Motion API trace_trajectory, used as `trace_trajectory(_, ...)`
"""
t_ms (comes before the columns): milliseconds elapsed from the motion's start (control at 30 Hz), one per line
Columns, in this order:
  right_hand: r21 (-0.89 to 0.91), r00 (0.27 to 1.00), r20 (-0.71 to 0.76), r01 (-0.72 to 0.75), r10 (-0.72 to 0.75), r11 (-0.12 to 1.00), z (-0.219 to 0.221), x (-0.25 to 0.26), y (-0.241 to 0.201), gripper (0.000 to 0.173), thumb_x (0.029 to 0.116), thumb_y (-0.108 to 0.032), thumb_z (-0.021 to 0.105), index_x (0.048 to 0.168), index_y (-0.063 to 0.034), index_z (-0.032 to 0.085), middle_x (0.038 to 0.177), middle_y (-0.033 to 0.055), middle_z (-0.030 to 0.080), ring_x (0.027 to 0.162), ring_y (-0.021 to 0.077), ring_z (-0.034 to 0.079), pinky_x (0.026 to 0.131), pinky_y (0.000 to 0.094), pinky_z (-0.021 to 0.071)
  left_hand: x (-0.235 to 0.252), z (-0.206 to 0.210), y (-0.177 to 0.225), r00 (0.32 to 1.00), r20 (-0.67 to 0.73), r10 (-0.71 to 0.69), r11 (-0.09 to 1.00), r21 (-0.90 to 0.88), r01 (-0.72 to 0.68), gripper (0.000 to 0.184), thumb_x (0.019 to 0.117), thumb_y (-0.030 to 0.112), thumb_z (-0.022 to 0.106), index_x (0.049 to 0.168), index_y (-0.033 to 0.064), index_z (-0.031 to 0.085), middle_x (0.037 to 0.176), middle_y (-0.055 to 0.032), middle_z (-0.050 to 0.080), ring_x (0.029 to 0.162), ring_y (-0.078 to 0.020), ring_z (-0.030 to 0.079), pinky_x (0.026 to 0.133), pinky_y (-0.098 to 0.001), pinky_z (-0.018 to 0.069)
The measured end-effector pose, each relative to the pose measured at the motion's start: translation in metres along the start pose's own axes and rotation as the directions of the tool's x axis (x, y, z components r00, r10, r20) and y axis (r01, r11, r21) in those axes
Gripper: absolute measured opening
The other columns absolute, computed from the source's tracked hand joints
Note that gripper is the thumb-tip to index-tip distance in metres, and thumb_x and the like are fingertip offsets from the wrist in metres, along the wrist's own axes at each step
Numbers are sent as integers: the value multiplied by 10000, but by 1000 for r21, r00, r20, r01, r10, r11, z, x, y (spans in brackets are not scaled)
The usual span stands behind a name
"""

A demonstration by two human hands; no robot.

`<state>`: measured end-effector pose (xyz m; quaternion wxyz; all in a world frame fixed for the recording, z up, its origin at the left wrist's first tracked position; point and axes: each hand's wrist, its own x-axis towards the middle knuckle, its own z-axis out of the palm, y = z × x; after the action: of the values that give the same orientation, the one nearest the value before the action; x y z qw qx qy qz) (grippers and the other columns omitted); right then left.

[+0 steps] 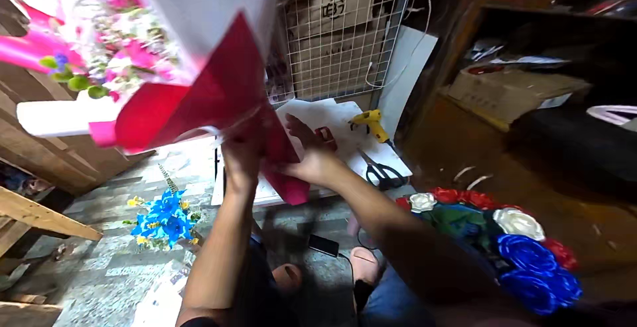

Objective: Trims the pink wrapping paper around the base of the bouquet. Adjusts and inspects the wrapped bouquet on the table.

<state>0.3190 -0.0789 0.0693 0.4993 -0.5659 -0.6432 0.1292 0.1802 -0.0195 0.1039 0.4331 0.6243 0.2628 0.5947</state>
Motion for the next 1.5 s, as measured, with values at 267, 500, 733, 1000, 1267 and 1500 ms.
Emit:
trace_trajectory(267,390,995,72,-93,71,916,-34,40,16,790,776,-136,778,1470,-6,424,1215,125,663,1038,138,676,909,343,587,36,-7,-11,915,404,-26,995,-74,61,577,899,75,710,1393,-28,431,1213,-86,639,1078,-118,650,951,-318,562)
trace_trajectory(500,276,974,155,-204,166,939,-30,71,61,882,852,-169,799,1569,-49,300,1422,216,537,1248,288,591,1029,441,524,96,-1,-57,871,486,-72,996,-11,89,465,898,12,696,1322,-27,511,1148,-94,667,1018,-121,666,917,-327,575)
trace_trajectory(733,128,915,131,-398,382,909,-18,42,103,752,935,-229,755,1527,18,364,1402,288,546,1250,395,582,1036,539,492,114,-1,-113,854,499,-145,989,60,133,482,897,-21,692,1340,-55,507,1190,-131,651,1049,-123,649,936,-322,555)
trace_trajectory(1000,134,894,136,-443,426,886,-7,33,126,690,916,-153,767,1481,42,422,1323,269,597,1192,358,611,1024,499,503,103,3,-127,851,510,-124,988,-15,153,336,868,-87,667,1187,-18,589,1053,-13,683,968,-54,650,898,-278,558)
trace_trajectory(1267,146,877,177,-473,447,869,4,29,149,721,919,-226,779,1500,1,417,1376,247,577,1200,354,613,987,506,524,108,-1,-135,839,518,-169,979,-14,206,441,852,-79,701,1261,-19,550,1107,-37,677,1004,-67,648,914,-281,554)
trace_trajectory(1500,180,864,179,-500,471,847,9,27,148,724,913,-204,785,1504,-15,413,1372,243,572,1194,344,612,976,504,530,110,-3,-139,808,569,-154,984,11,180,588,866,-94,675,1394,-37,423,1202,-96,648,1052,-103,651,939,-301,555)
